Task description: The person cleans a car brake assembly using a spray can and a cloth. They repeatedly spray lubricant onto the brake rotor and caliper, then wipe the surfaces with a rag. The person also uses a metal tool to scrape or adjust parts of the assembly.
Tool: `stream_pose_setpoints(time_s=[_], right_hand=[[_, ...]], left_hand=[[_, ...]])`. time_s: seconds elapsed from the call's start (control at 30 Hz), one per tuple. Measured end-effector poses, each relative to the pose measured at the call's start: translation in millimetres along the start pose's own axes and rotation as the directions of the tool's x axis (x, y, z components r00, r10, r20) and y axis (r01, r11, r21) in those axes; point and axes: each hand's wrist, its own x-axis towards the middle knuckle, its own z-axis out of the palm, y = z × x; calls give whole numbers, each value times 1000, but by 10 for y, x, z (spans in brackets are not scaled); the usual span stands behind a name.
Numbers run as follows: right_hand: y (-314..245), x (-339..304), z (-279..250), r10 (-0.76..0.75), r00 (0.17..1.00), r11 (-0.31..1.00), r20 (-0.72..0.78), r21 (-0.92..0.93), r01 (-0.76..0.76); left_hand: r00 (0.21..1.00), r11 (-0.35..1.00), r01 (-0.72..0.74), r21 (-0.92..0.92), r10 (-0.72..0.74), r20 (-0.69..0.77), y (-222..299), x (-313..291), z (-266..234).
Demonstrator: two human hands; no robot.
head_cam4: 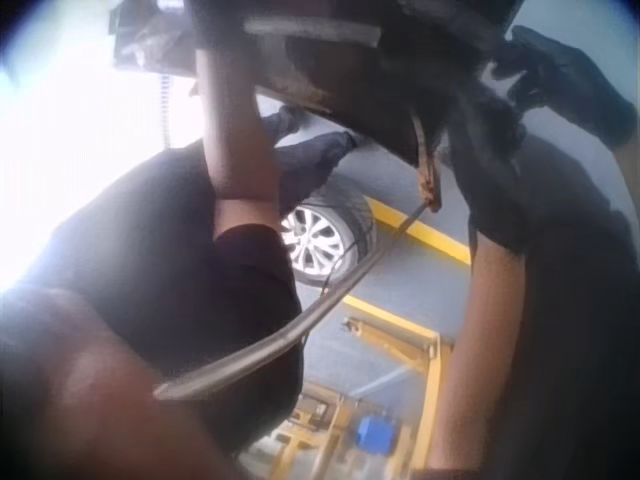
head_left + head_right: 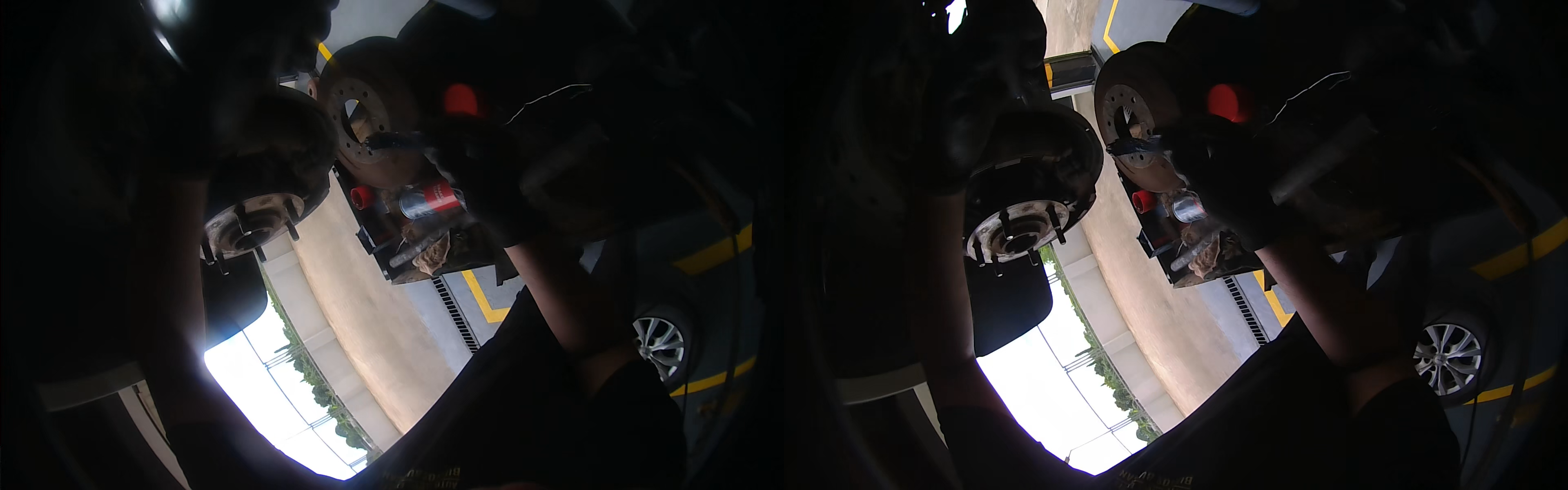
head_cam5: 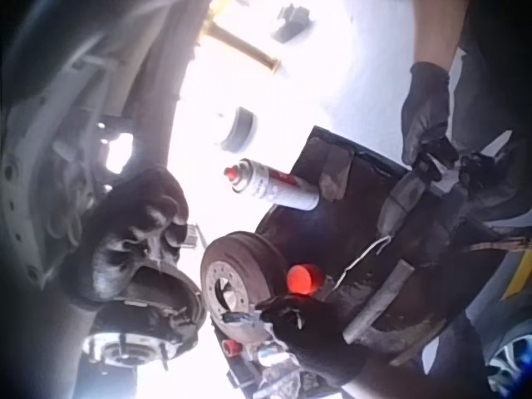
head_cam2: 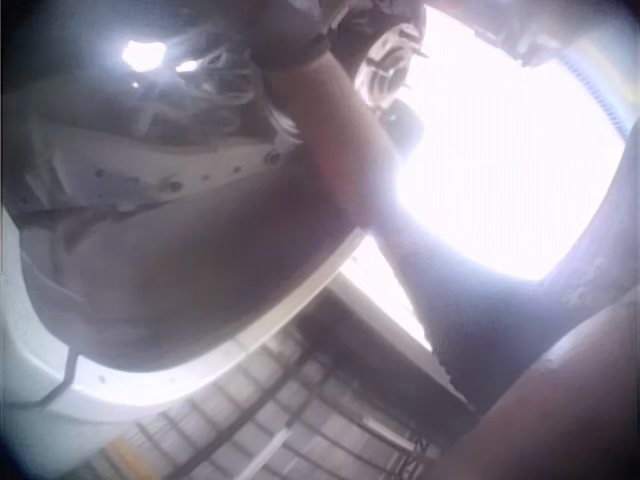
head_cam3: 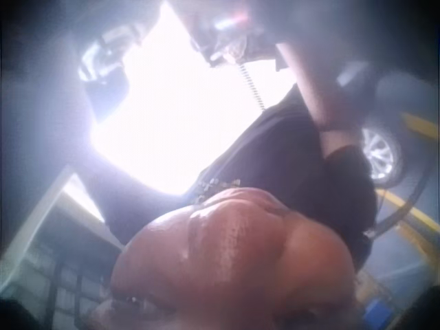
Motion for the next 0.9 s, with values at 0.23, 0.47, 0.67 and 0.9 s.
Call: stream_pose_setpoints(time_s=[0.23,0.47,0.67,0.9], right_hand=[[181,141,277,227,974,974,19,6,-227],[445,365,558,-296,953,930,-57,-246,274],[262,247,75,-622,770,434,140,-757,488],[21,379,121,-657,753,665,22,-455,593]], left_hand=[[987,995,-39,-94,53,150,-382,6,-108],[411,261,752,-606,-904,120,122,161,50],[559,458,679,-574,-829,-1,166,83,12],[863,894,444,-57,-444,-241,319,-10,3]])
